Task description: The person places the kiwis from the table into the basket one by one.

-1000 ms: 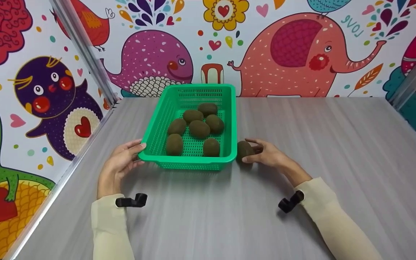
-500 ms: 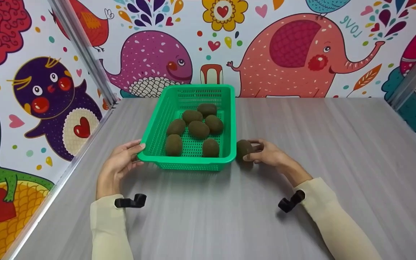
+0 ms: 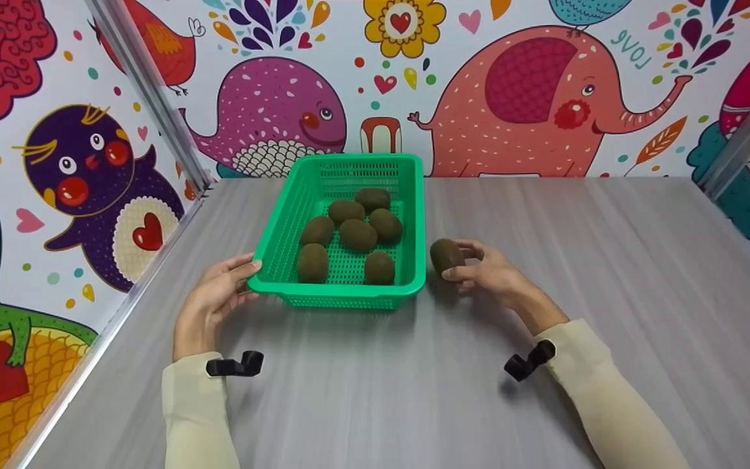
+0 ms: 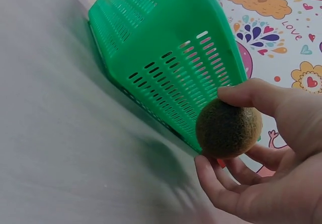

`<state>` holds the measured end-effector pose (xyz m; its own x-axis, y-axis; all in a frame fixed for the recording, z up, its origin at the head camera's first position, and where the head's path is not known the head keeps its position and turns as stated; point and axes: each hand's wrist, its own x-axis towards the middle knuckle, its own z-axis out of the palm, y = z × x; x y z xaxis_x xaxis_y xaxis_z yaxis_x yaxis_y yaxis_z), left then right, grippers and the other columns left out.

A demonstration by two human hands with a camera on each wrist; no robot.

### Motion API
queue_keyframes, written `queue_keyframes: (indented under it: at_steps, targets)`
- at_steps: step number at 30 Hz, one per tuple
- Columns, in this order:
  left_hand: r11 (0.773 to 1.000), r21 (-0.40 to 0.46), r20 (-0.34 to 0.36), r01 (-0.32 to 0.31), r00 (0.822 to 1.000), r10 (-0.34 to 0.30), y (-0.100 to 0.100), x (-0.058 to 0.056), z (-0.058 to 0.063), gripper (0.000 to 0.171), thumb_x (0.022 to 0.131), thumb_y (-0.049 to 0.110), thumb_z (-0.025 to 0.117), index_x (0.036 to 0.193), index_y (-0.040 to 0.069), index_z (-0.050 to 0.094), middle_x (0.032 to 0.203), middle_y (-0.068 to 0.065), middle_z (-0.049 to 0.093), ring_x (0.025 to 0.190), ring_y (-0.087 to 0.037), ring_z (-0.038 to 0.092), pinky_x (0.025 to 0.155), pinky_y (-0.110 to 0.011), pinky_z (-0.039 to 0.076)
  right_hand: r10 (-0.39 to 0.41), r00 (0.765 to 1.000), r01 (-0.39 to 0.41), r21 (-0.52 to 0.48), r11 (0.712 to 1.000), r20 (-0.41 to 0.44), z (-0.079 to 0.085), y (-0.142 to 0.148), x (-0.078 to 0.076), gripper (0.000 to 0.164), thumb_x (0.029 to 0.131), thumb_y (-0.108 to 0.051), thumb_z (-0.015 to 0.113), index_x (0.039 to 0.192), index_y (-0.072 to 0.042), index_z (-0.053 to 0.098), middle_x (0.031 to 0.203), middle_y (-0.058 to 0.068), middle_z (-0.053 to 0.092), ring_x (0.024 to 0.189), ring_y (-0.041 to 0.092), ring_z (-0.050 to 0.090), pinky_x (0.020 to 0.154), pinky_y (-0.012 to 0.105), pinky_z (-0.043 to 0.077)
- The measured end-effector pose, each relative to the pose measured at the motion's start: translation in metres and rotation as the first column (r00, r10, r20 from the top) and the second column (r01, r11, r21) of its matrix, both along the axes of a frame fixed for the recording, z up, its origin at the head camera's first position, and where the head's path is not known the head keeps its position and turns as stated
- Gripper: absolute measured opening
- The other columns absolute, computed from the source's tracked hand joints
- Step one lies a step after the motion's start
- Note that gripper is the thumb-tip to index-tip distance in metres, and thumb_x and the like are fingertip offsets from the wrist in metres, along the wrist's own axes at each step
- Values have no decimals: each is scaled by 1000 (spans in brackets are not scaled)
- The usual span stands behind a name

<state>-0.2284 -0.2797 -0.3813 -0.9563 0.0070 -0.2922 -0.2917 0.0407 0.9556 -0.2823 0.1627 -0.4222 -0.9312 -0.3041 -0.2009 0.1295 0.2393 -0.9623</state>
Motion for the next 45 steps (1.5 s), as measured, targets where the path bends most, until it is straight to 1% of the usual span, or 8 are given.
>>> queue_keyframes:
  at_steps: [4,10,14,19,24,31,35,45]
  targets:
    - [1000,0,2,-5,1000,5,0,0,0,65,104,19,54,158,-1,23,92,11,65,77,-1,63,69,-18,54,-14,1000,14,-9,1000,-11,3,0,0,75,86,-11,76,151,-9,38,148,18,39,100,24,62,86,35,59]
    - [1000,-3,0,-2,1000,2,0,1,0,65,104,19,54,158,-1,23,93,11,65,78,-2,63,70,-18,54,-22,998,20,-26,999,-54,8,0,3,75,87,-13,76,152,-11,38,150,16,38,121,29,52,102,42,53]
    - [1000,-2,-6,9,1000,-9,-1,1,0,66,105,19,53,158,-1,21,93,11,66,77,-1,64,70,-17,54,-54,996,49,-68,996,-76,10,-2,5,74,90,-15,74,154,-13,37,149,16,39,125,29,51,108,44,49]
    - [1000,13,-5,6,1000,-6,0,0,-1,67,104,19,55,158,-2,22,91,11,67,75,-1,64,69,-17,55,-89,990,74,-131,989,-109,17,-6,7,72,93,-14,71,156,-12,35,147,15,41,124,26,54,106,37,51]
    - [1000,13,2,2,1000,-2,0,0,-1,67,104,20,55,158,-1,22,91,11,66,75,-1,64,68,-17,55,-89,986,72,-123,990,-141,24,-8,10,71,93,-16,71,155,-12,36,147,15,43,127,27,54,99,27,54]
    - [1000,28,6,-1,1000,1,0,0,0,65,104,18,54,158,-1,23,91,11,65,75,-1,64,67,-17,54,-77,985,66,-74,995,-156,31,-11,15,70,93,-21,72,154,-15,38,148,14,44,133,31,51,112,43,45]
    - [999,43,5,-4,1000,3,0,1,0,65,104,17,55,158,-2,23,89,11,66,74,-2,63,66,-17,54,-68,983,62,-40,997,-173,33,-14,19,70,92,-24,73,153,-18,40,148,11,47,133,31,50,114,50,41]
    - [1000,16,4,-5,1000,5,1,0,0,64,104,18,55,157,-1,25,90,11,65,75,-2,62,68,-18,54,-54,979,47,-39,998,-195,42,-20,26,69,92,-20,72,152,-14,39,147,13,48,131,31,52,112,48,44]
